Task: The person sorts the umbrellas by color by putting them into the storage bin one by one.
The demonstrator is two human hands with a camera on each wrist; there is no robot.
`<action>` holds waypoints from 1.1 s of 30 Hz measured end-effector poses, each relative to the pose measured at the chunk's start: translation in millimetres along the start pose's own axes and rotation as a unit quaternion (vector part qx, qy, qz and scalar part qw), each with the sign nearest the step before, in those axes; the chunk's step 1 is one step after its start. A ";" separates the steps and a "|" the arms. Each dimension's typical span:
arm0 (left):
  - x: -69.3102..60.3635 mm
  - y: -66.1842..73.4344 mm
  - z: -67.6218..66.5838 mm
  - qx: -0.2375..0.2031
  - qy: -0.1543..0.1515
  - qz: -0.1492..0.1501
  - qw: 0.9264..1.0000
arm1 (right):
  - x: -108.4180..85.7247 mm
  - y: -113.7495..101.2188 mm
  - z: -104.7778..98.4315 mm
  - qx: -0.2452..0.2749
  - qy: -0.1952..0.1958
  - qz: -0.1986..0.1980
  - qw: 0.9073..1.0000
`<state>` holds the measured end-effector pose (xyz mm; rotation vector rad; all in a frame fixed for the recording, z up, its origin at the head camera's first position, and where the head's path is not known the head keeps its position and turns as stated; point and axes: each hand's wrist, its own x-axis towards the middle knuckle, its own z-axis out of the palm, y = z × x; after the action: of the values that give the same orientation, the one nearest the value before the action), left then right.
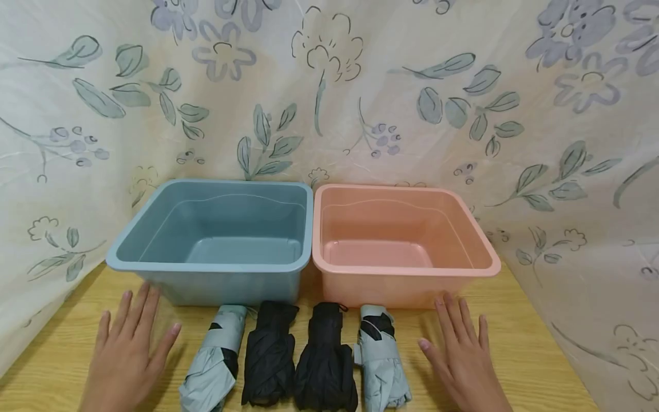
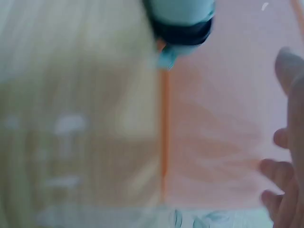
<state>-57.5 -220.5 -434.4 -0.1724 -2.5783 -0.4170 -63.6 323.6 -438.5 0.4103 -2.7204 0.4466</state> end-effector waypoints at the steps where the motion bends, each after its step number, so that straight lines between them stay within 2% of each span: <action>1: 0.3 -0.1 -1.9 -0.009 0.006 -0.002 1.000 | 0.5 -3.2 -1.4 0.022 -0.008 0.013 1.000; 3: 2.4 -1.4 -6.8 -0.031 0.023 -0.007 0.999 | 1.6 -11.3 -5.2 0.062 -0.036 0.054 0.996; 6: 8.8 -5.3 -18.0 -0.060 0.042 -0.032 0.997 | 3.8 -21.8 -11.8 0.106 -0.074 0.110 0.985; 8: 15.4 -10.4 -28.1 -0.067 0.031 -0.064 0.995 | 5.2 -26.6 -15.4 0.124 -0.089 0.130 0.980; 10: 23.7 -17.7 -40.0 -0.066 0.011 -0.098 0.993 | 6.0 -28.3 -17.7 0.144 -0.088 0.130 0.977; 11: 28.6 -22.5 -45.7 -0.067 0.008 -0.106 0.992 | 6.2 -28.8 -18.3 0.153 -0.086 0.128 0.976; 14: 46.1 -35.6 -60.8 -0.079 0.016 -0.130 0.988 | 7.2 -29.3 -18.9 0.172 -0.082 0.119 0.974; 17: 65.8 -46.9 -71.2 -0.128 0.042 -0.151 0.979 | 9.7 -29.0 -18.8 0.203 -0.093 0.115 0.968; 20: 81.9 -55.0 -74.4 -0.205 0.041 -0.169 0.963 | 12.7 -28.3 -18.4 0.240 -0.117 0.121 0.956; 23: 94.9 -59.8 -68.5 -0.295 0.019 -0.157 0.942 | 16.0 -25.8 -16.8 0.273 -0.151 0.130 0.941; 25: 102.6 -62.4 -61.4 -0.363 -0.003 -0.150 0.920 | 19.0 -23.1 -15.0 0.289 -0.178 0.133 0.931; 26: 106.6 -63.1 -57.7 -0.395 -0.013 -0.152 0.906 | 20.7 -21.6 -13.9 0.295 -0.191 0.132 0.927; 30: 118.1 -63.7 -44.7 -0.515 -0.049 -0.169 0.839 | 25.9 -16.0 -7.8 0.314 -0.237 0.122 0.911; 33: 121.8 -62.1 -36.7 -0.568 -0.066 -0.178 0.801 | 27.9 -14.2 -3.1 0.330 -0.252 0.100 0.904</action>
<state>-157.1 -286.0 -358.1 -0.1156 -2.1009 -2.1077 -83.0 305.6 -421.5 0.4607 -3.0411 1.5304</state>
